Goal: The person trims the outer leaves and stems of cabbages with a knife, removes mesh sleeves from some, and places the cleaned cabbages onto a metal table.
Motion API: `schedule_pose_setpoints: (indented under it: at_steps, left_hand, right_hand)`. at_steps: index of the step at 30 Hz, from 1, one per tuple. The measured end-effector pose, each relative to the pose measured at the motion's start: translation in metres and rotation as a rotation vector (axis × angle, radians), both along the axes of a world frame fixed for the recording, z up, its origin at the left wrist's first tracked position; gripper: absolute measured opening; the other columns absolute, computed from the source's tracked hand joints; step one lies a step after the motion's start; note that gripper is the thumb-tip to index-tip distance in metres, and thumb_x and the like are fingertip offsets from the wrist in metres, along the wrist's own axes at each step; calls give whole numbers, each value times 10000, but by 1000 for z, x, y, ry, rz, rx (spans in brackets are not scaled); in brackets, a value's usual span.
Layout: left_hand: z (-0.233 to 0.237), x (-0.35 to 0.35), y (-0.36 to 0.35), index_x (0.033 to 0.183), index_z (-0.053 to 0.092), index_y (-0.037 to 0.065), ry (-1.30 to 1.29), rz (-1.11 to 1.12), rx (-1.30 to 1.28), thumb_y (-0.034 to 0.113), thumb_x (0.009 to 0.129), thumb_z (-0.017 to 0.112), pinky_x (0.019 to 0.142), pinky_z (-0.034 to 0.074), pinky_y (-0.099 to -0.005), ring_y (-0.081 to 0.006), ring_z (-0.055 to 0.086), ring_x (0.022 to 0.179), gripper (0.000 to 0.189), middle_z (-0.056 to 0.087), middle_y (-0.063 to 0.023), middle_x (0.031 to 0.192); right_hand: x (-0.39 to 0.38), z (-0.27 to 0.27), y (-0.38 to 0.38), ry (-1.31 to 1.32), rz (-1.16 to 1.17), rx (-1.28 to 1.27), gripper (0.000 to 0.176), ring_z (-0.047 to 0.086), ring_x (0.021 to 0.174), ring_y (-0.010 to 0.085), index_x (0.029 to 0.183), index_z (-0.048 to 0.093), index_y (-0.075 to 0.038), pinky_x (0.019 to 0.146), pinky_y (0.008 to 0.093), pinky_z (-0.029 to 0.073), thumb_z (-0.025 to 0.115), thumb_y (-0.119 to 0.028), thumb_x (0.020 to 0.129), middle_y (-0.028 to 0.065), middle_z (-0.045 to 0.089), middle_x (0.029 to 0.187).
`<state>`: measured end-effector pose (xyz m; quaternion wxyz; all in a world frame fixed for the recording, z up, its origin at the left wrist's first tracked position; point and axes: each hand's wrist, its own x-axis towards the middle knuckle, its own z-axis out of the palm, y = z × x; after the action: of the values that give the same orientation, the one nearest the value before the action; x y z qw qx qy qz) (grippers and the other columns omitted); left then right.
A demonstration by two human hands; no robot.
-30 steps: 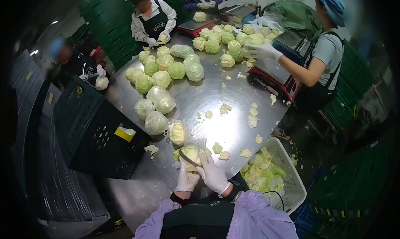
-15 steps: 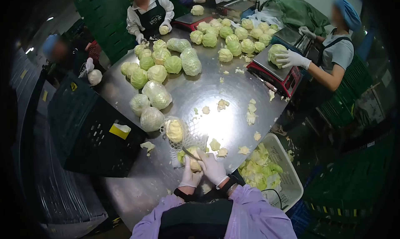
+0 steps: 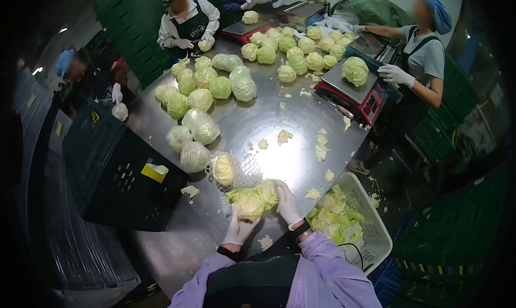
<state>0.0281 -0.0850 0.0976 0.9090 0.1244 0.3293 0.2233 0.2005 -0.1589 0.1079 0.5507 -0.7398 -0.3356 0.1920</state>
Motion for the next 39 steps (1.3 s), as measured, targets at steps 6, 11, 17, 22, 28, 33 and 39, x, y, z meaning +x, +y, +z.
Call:
schedule_pose_setpoints:
  at_steps: [6,11,17,22,28,33,39]
  left_hand:
    - [28,-21,11,1461,220,134,-178,-82,-75,513,964,372,1023,406,-508,-322,371,1323,643,318,-145,1470]
    - [43,-14,25,1446,218,138,-58,-314,425,431,965,466,963,461,-521,-328,422,1283,615,375,-136,1417]
    - [69,12,-2,1393,243,133,169,-266,494,350,941,546,834,537,-416,-271,539,1146,586,438,-132,1321]
    - [67,16,-18,1378,247,135,217,-272,416,248,952,538,852,500,-401,-227,510,1141,528,433,-107,1299]
    - [74,12,-19,1337,261,133,255,-233,446,220,936,551,841,501,-348,-211,543,1067,502,457,-105,1234]
    - [71,20,-21,1339,245,72,203,-116,476,113,864,640,856,497,-349,-202,528,1077,619,457,-105,1233]
    - [50,7,5,1396,259,9,190,-257,917,91,800,710,1012,394,-349,-223,446,1208,752,413,-120,1332]
  right_hand:
    - [49,20,-73,496,-78,-1,374,437,447,74,1272,519,-84,394,203,369,369,-312,1016,4,568,842]
    - [88,2,-150,-622,-211,-287,397,623,702,264,1283,503,-17,660,348,513,455,-271,982,156,639,930]
    - [15,83,-106,-186,-51,-197,523,576,1073,394,1367,390,-12,886,396,481,549,-242,925,227,584,1185]
    - [-36,86,-51,-498,240,-189,717,577,1039,424,1428,247,-6,831,423,511,578,-346,891,257,336,1423]
    - [-37,77,-37,-484,252,-286,609,614,926,400,1360,354,-14,719,436,533,567,-346,896,197,405,1384]
    - [-23,80,-39,-570,203,-197,416,626,900,368,1221,527,-16,757,422,516,527,-310,926,183,566,1219]
    - [29,66,-56,280,45,-87,317,508,485,114,962,614,4,446,260,422,442,-262,982,68,572,686]
